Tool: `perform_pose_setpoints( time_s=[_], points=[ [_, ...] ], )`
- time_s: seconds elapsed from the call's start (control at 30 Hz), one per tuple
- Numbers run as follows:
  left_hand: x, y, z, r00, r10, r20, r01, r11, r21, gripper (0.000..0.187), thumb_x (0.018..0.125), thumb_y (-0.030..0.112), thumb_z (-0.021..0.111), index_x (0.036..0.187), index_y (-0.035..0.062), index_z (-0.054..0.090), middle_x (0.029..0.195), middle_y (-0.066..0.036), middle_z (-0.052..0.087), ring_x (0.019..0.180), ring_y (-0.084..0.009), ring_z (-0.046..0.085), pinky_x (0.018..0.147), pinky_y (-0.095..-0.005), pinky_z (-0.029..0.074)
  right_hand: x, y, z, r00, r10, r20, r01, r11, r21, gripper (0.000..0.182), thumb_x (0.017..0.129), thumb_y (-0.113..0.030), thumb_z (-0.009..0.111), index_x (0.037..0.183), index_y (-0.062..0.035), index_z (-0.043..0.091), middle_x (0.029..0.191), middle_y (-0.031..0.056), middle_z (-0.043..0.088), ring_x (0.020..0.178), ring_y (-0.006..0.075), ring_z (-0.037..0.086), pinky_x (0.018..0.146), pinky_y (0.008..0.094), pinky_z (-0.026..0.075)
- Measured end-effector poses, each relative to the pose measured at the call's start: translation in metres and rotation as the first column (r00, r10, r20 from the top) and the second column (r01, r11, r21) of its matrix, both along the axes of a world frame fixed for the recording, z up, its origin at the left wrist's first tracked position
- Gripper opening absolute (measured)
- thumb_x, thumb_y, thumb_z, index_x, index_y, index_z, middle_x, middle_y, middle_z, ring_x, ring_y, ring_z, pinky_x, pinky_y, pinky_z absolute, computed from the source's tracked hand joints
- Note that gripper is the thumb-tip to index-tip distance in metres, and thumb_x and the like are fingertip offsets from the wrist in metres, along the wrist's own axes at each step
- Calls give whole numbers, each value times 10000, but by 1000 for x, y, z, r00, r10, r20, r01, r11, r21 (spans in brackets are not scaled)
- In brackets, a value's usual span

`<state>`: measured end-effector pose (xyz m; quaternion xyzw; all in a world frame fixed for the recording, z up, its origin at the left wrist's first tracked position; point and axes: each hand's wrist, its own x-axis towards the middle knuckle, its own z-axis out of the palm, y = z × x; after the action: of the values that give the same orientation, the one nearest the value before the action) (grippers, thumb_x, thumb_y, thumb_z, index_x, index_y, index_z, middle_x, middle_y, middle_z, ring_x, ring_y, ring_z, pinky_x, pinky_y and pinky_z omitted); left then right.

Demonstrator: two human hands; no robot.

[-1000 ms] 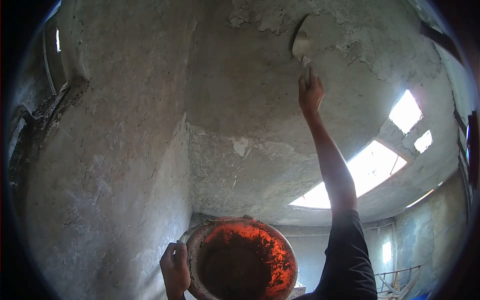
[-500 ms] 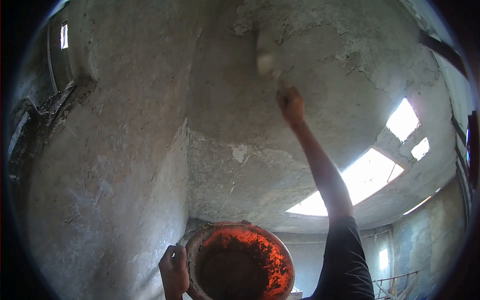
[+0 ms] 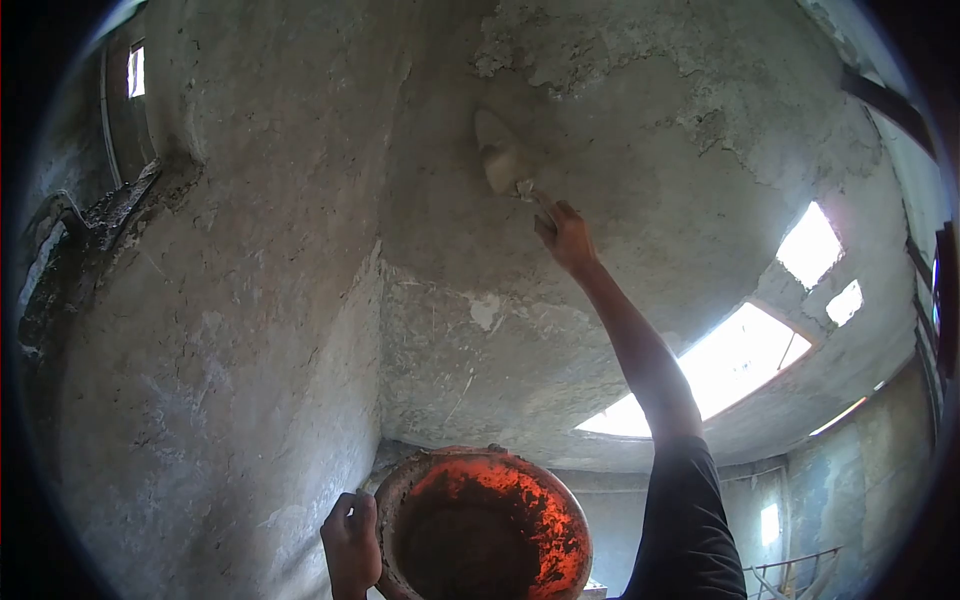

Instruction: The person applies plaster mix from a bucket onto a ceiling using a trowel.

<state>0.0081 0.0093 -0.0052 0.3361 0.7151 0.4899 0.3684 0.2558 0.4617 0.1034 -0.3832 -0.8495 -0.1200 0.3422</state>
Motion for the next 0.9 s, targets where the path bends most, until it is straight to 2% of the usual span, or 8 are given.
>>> perform_pose_setpoints(
  time_s=[0.07, 0.2, 0.37, 0.47, 0.53, 0.6, 0.73, 0.9],
  points=[
    [-1, -1, -4, 1000, 10, -19, -9, 1000, 16, 318, 960, 298, 535, 824, 12, 559, 632, -1, 439, 596, -88, 389, 549, -267, 320, 12, 5, 1, 993, 114, -32, -108, 984, 142, 446, 866, -162, 622, 1294, -107, 510, 966, 208, 580, 841, 396, 602, 715, 480, 497],
    [0, 1, 3, 1000, 9, 11, -9, 1000, -3, 309, 956, 295, 544, 824, 15, 559, 632, -2, 440, 602, -84, 388, 552, -265, 321, 26, 6, 64, 954, -144, -262, 196, 963, 186, 441, 834, -168, 658, 1255, -85, 556, 923, 203, 585, 818, 377, 599, 708, 458, 484],
    [1, 3, 14, 999, -3, 48, 4, 1000, -20, 310, 949, 296, 553, 816, 16, 556, 631, -2, 444, 606, -81, 387, 554, -264, 324, 40, 31, 94, 915, -100, -392, 287, 843, 455, 470, 823, -147, 672, 1275, -72, 568, 857, 183, 604, 761, 335, 616, 672, 416, 492],
    [1, 3, 13, 997, 9, 76, -6, 999, -48, 323, 949, 305, 550, 806, 16, 550, 625, -3, 444, 599, -82, 386, 550, -264, 323, 40, 38, 47, 948, -185, -258, 250, 936, 247, 495, 831, -164, 669, 1304, -98, 539, 957, 188, 611, 852, 355, 624, 708, 443, 501],
    [0, 2, 6, 999, 3, 51, -2, 1000, -9, 342, 952, 319, 542, 797, 14, 544, 619, -3, 439, 587, -84, 382, 540, -265, 319, 26, 22, 9, 983, -185, -19, 186, 978, 94, 537, 865, -187, 615, 1371, -123, 446, 1095, 186, 580, 944, 394, 606, 799, 454, 519],
    [-1, 0, -5, 1000, 5, 24, -6, 1000, 13, 348, 954, 325, 539, 799, 13, 545, 617, 0, 438, 582, -84, 379, 534, -265, 317, 9, -13, -10, 985, -143, 100, 150, 986, -68, 512, 873, -211, 607, 1356, -126, 459, 1086, 194, 574, 972, 391, 603, 818, 459, 519],
    [-3, 0, -6, 999, -17, -44, 18, 999, 32, 354, 958, 329, 533, 803, 11, 548, 614, 1, 436, 574, -85, 377, 524, -269, 312, 20, -30, -23, 995, -88, 36, 90, 995, -50, 532, 849, -154, 651, 1357, -154, 494, 989, 172, 592, 814, 333, 635, 716, 435, 509],
    [-3, 1, -12, 1000, 17, -12, -18, 1000, -3, 349, 959, 325, 530, 808, 12, 550, 602, 2, 428, 570, -87, 376, 524, -271, 310, 74, -14, 9, 913, -168, -373, 266, 937, 228, 491, 831, -131, 664, 1309, -104, 553, 871, 187, 595, 759, 303, 607, 717, 400, 485]
  ],
)
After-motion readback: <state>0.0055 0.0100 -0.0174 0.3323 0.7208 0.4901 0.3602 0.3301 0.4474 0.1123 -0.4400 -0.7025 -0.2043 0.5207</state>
